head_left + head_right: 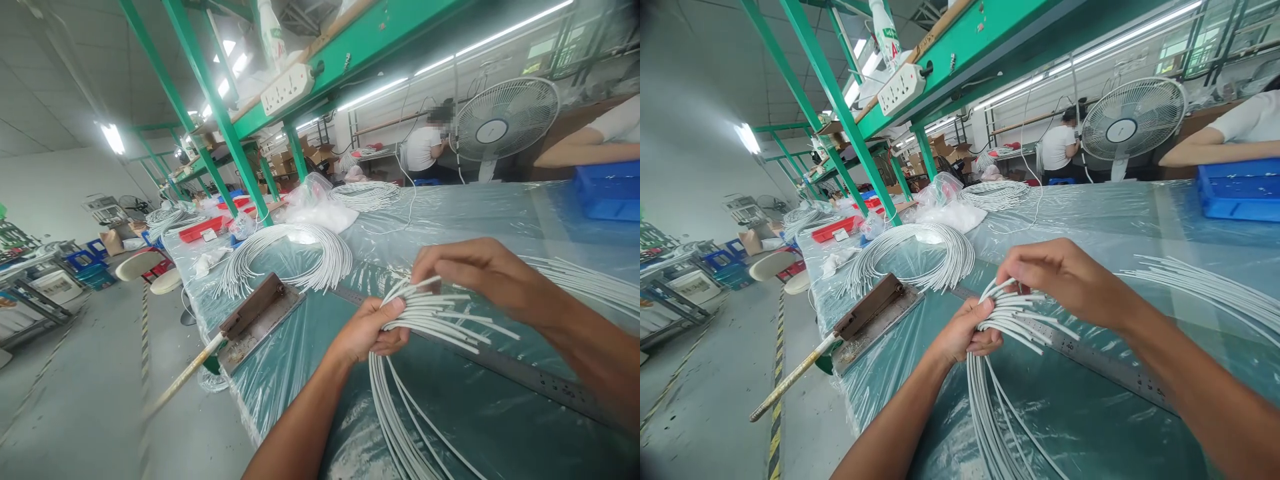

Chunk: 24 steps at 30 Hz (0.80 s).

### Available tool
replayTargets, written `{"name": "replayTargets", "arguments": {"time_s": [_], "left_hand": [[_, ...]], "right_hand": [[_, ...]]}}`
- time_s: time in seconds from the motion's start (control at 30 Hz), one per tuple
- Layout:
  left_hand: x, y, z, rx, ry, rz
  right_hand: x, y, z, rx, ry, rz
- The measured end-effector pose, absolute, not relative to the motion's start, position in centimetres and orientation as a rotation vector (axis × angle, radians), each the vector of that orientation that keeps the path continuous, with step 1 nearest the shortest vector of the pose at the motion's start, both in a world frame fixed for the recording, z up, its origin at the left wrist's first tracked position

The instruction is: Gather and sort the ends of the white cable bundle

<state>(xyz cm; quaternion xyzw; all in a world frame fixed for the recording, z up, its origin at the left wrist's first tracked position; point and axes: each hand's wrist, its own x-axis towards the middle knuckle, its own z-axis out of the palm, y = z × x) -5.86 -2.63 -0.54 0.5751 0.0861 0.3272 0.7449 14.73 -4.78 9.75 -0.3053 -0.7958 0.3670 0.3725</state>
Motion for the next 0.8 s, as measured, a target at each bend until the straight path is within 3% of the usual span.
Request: {"name": "replayTargets", "arguments": {"time_s": [0.5, 0.8], "left_hand": [[-6.0, -3.4, 0.8, 1.382, 0.372, 0.659], [-5.4, -3.8, 1.1, 1.677, 0.661, 0.527]], "right_hand": [[15.1, -4.3, 10.5, -1.149, -1.925, 0.834], [16.6, -5.1, 12.1, -1.301, -2.481, 0.872]]}}
